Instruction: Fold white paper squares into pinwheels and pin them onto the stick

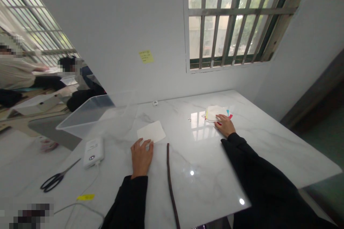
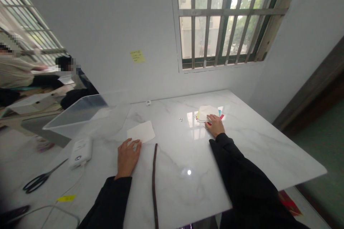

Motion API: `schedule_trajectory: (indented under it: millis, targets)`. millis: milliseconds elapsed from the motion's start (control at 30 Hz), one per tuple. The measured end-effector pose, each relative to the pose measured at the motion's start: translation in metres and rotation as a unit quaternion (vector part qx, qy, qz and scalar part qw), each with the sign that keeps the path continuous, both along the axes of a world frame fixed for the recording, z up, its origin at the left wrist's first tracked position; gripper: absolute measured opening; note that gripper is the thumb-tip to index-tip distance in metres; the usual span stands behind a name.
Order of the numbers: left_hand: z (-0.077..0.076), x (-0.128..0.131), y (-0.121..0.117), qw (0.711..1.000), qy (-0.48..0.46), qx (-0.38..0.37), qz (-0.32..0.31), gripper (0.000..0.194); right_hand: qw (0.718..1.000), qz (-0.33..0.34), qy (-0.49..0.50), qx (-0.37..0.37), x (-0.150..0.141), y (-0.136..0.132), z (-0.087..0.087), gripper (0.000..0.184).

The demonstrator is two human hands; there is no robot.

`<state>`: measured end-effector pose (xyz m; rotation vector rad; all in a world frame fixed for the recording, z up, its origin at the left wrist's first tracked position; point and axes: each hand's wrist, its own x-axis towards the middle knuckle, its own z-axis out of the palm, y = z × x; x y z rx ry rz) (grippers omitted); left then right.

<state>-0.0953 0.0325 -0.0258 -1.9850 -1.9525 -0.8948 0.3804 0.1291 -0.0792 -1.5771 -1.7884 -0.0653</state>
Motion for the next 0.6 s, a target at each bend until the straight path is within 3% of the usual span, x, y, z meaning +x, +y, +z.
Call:
schedule_trajectory:
  millis: [233,333,433,533,600]
  targets:
    - [0.017,0.019,-0.007,0.998,-0.04,0.044,0.013,0.031,0.999,-0.013,-0.026,-0.03,-0.003,-0.005,0.01,0.026]
    - [0.023,0.039,-0.022,0.997,-0.059,0.023,-0.04,0.032,0.999,-0.024,-0.029,-0.025,-0.004,-0.008,0.013,0.028]
    - [0.022,0.059,-0.036,0.988,-0.062,-0.025,-0.136,0.032,0.999,-0.035,-0.04,-0.003,-0.005,-0.008,0.015,0.043]
    - [0.018,0.069,-0.043,0.975,-0.054,-0.06,-0.208,0.029,0.998,-0.041,-0.047,-0.023,-0.005,-0.008,0.016,0.038]
    - [0.016,0.07,-0.044,0.971,-0.051,-0.079,-0.22,0.024,0.997,-0.046,-0.046,-0.04,-0.006,-0.008,0.017,0.034]
